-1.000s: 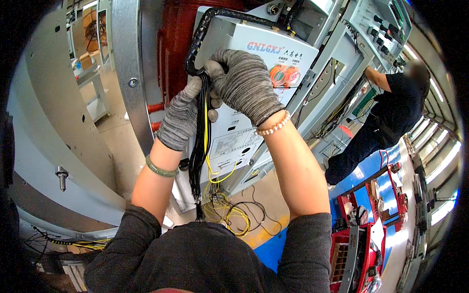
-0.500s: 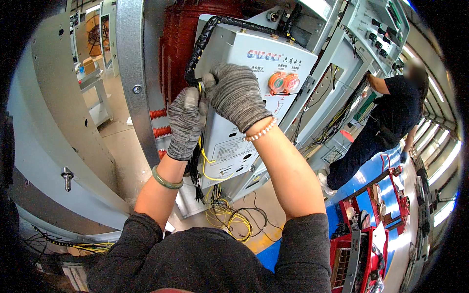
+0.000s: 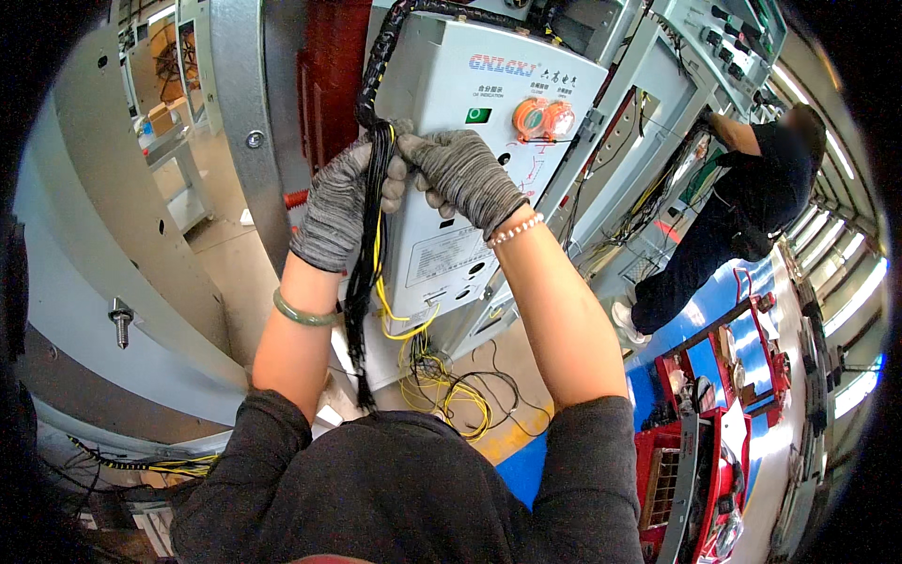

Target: The person kneels on the floor and organizes a bundle of yellow and black cables inside an open electrical cabinet. They gather the cables, route them through a cable gland, and use a zip tie to secure the bundle.

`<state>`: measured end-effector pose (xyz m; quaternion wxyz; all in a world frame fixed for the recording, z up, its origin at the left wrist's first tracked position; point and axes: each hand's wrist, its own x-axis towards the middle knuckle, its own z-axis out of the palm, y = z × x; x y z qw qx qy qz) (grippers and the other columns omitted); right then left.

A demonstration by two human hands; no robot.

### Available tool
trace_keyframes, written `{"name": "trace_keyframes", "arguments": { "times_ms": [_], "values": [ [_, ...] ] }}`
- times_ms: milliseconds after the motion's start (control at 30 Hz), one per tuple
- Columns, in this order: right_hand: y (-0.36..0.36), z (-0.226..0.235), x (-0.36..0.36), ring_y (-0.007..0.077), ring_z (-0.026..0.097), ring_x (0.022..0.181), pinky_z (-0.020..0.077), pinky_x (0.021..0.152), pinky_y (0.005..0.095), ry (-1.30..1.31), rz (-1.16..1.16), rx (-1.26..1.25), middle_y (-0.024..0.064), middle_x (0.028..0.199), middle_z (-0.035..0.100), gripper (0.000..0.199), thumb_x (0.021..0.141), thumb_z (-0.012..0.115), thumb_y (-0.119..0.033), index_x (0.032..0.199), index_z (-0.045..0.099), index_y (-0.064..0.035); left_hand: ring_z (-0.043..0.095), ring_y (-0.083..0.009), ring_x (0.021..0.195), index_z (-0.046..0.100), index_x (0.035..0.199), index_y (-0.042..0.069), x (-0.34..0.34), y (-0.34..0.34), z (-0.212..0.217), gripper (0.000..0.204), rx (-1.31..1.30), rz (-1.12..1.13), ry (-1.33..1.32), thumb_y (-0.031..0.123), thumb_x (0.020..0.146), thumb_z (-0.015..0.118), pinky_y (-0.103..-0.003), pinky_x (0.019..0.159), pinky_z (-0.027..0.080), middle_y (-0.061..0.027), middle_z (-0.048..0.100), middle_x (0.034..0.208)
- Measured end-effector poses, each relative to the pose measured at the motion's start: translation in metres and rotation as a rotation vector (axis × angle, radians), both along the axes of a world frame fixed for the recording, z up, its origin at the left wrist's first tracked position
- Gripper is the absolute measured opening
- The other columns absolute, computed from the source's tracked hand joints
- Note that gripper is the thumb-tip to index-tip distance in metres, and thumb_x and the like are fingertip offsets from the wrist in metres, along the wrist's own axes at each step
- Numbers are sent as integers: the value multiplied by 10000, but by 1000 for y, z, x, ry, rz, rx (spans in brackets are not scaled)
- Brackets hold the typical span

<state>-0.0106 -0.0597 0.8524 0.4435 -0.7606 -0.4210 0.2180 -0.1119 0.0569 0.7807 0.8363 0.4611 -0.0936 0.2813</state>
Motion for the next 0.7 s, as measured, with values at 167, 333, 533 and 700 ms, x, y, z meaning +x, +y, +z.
{"name": "trace_keyframes", "arguments": {
  "times_ms": [167, 333, 533, 700],
  "values": [
    [2, -8, -1, 117, 517, 417, 421, 343, 250, -3, -46, 15, 50, 560, 544, 406, 884, 529, -383, 711, 558, -18, 628, -178, 713, 542, 1150, -15, 2, 4, 2, 460, 115, 63, 17, 308, 828, 600, -259, 653, 535, -107, 640, 919],
    [-8, -23, -6, 160, 595, 510, 495, 534, 300, -353, -119, 182, 73, 585, 591, 379, 874, 553, -360, 797, 578, 10, 598, -153, 790, 561, 1101, 14, 7, 18, -5, 424, 142, 39, 5, 306, 806, 646, -277, 715, 515, -62, 620, 904],
    [0, -54, -36, 206, 630, 622, 500, 598, 323, -549, -146, 548, 103, 724, 636, 417, 756, 704, -283, 1018, 494, -35, 557, -108, 784, 626, 945, 3, 9, 20, -1, 167, 529, 511, 107, 141, 870, 568, -267, 714, 471, -51, 622, 834],
    [10, -62, -37, 159, 645, 698, 511, 647, 289, -695, -177, 537, 95, 781, 650, 432, 781, 653, -151, 1153, 480, -16, 621, -266, 790, 620, 957, 25, -2, 15, 0, 214, 818, 910, 248, 204, 845, 580, -340, 739, 488, -149, 628, 879]
  ]
}}
